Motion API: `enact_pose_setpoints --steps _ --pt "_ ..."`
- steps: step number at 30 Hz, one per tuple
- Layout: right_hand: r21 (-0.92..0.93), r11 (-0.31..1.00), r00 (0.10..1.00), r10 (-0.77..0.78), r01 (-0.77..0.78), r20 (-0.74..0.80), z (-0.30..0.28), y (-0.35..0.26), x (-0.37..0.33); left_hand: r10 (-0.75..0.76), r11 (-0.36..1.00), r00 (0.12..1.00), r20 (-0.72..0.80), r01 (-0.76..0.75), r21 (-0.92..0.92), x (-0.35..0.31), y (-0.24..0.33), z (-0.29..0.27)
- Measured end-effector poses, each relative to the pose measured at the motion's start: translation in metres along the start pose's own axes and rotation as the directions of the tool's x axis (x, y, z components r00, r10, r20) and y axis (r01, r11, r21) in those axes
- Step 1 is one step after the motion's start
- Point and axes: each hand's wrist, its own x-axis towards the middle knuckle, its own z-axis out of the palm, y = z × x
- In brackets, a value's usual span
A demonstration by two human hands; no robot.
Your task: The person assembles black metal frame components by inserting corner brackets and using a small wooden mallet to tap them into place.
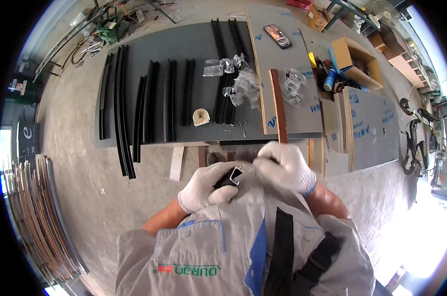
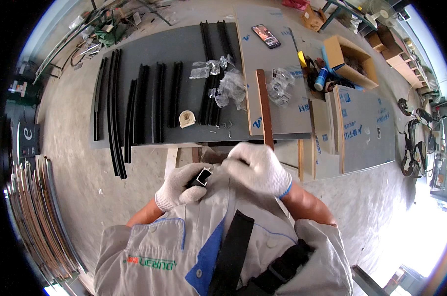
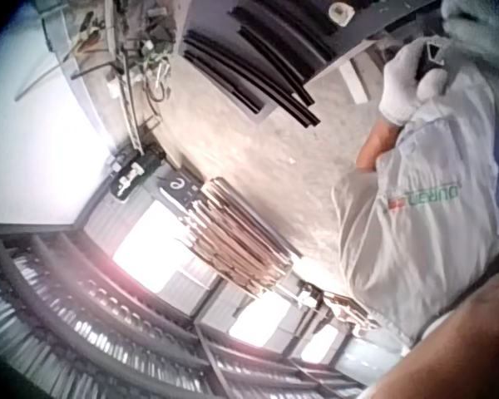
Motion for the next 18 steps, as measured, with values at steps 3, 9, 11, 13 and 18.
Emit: enact_pose_setpoints --steps 3,9,11,13,18 --pt "-0.074 0.993 0.995 -0.084 0.088 0.057 0.003 0.003 0.001 0.036 0.999 0.999 -0.026 -0.037 -0.01 0.003 0.001 0.001" --pt "-0.28 0.959 0.999 -0.038 0.036 0.0 -0.013 -0.022 -0.005 0.055 0.99 0.989 -0.137 -0.037 0.133 0.003 -0.005 0.002" --pt "-0.404 0.908 0.992 -0.081 0.114 0.1 -0.013 -0.027 -0.007 0.04 0.995 0.99 -0.136 -0.027 0.096 0.003 -0.003 0.004" --pt "-0.429 0.874 0.973 -0.212 0.229 0.087 -0.009 -0.022 -0.003 0.038 0.996 0.991 -0.129 -0.028 0.082 0.005 -0.002 0.004" --pt "-0.427 0.857 0.955 -0.287 0.289 0.071 -0.005 -0.018 0.001 0.051 0.996 0.992 -0.118 -0.042 0.077 0.006 -0.005 0.0"
